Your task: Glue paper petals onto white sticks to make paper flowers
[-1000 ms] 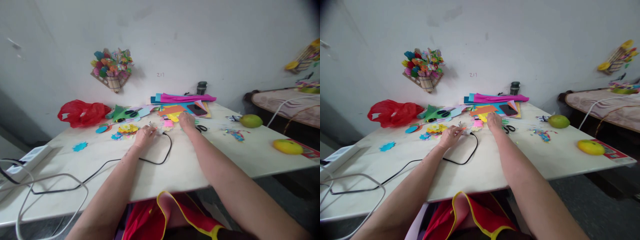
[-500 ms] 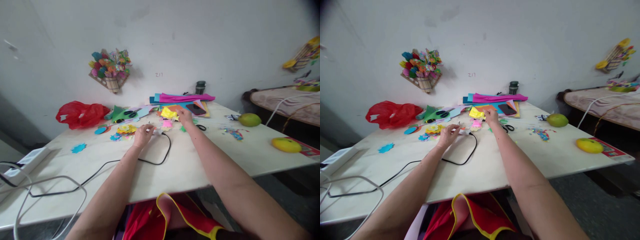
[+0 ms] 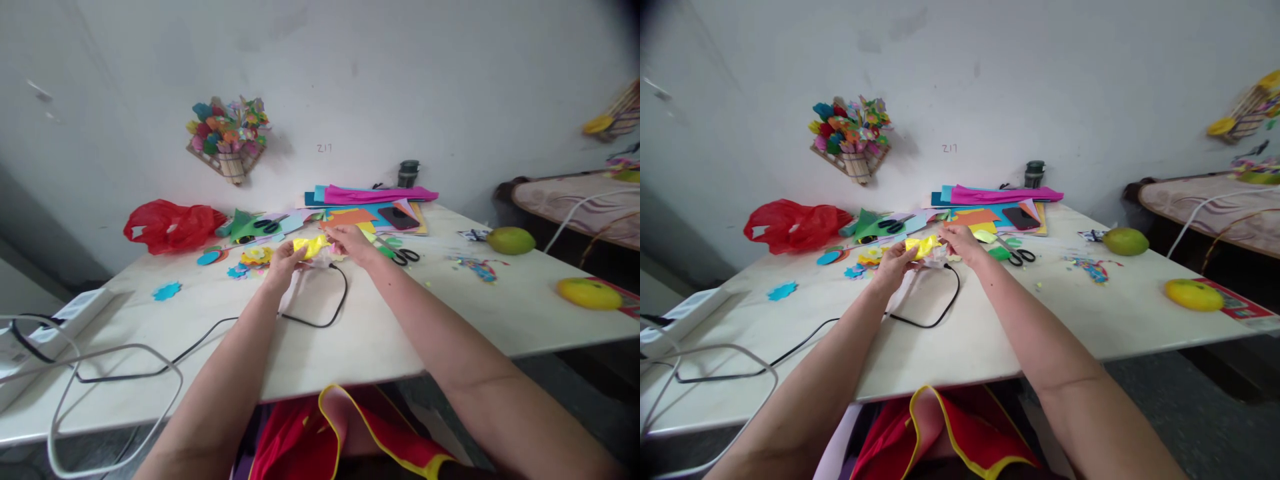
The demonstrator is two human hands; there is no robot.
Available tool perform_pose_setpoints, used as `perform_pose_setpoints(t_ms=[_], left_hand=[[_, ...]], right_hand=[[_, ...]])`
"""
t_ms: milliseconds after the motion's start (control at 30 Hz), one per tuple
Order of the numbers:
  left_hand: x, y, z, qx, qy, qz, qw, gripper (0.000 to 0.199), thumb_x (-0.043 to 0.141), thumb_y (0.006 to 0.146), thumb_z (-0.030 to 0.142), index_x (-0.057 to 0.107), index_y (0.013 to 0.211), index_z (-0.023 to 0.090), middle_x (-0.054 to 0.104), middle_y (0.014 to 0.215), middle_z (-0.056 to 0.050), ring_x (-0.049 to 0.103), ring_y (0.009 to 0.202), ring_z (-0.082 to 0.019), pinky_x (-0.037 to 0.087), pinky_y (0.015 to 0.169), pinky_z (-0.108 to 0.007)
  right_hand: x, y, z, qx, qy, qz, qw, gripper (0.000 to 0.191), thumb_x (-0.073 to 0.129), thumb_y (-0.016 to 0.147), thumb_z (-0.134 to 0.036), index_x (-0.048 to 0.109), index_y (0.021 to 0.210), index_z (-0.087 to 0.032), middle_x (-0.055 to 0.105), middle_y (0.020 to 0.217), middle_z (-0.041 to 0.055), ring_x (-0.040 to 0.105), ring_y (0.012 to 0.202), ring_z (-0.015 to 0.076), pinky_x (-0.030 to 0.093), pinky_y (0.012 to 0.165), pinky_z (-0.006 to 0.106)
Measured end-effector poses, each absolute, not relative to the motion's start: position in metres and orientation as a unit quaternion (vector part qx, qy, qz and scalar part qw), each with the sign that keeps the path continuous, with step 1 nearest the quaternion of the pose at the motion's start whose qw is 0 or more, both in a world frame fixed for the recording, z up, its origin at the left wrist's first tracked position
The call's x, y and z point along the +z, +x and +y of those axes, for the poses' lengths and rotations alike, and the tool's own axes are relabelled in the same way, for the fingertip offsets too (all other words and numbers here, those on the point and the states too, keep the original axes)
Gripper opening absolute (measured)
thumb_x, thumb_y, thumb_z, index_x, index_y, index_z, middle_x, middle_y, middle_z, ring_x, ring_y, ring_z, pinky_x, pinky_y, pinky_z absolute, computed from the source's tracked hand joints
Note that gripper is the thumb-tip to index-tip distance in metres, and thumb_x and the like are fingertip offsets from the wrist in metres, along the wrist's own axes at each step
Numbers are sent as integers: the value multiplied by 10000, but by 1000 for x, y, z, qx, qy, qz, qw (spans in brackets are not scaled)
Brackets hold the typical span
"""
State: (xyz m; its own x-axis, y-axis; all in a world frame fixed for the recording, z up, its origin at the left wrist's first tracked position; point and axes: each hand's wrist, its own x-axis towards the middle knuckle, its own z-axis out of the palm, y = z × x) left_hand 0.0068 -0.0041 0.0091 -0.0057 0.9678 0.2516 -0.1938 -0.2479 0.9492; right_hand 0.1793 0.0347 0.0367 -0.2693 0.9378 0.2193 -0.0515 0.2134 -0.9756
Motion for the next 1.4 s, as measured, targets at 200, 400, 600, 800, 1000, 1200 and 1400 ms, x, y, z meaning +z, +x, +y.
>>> perform_pose_setpoints(t_ms=[200,400,600,800,1000,1200,1400], left_hand=[[7,4,-3,624,492,346,499,485,725,600,320,505,990,133,627,738,-14,602,516,-96,492,451,-186],[4,2,-1,625,480,340,513,486,719,610,315,492,1003,140,617,709,-2,592,505,-89,490,456,-185],[2,1,1,624,470,328,531,510,715,626,304,455,1042,165,625,735,-1,601,508,-92,495,479,-191],[0,-2,2,620,465,328,541,494,696,659,302,445,1063,165,627,769,-8,605,523,-86,510,510,-199],[-2,-2,3,621,456,327,548,494,702,652,289,447,1058,168,632,772,-8,605,511,-86,515,513,-201],[-1,1,1,627,460,339,530,496,705,649,305,460,1057,165,626,774,-6,599,510,-75,519,518,-197],[1,3,-1,622,465,352,522,576,697,660,295,421,1150,172,614,752,1,598,495,-79,523,522,-210]], right_hand=[[35,190,39,585,-308,-620,421,199,628,676,-283,641,783,-116,656,667,48,465,393,49,271,343,166],[32,189,40,598,-288,-619,419,184,640,641,-212,645,797,-114,665,665,45,463,389,44,265,336,156],[34,189,38,609,-282,-619,409,181,641,646,-212,643,800,-118,664,665,41,462,387,43,294,340,155],[38,189,32,610,-286,-619,403,188,633,638,-201,632,806,-116,666,670,48,472,394,52,284,330,160],[35,187,34,598,-285,-629,407,224,648,604,-177,624,819,-118,653,653,29,470,388,46,231,317,153],[34,186,35,589,-296,-634,404,228,655,603,-182,626,820,-118,613,565,2,463,382,46,216,313,146],[32,184,37,563,-308,-647,412,213,644,596,-166,610,801,-122,557,494,-27,464,368,53,205,309,152]])
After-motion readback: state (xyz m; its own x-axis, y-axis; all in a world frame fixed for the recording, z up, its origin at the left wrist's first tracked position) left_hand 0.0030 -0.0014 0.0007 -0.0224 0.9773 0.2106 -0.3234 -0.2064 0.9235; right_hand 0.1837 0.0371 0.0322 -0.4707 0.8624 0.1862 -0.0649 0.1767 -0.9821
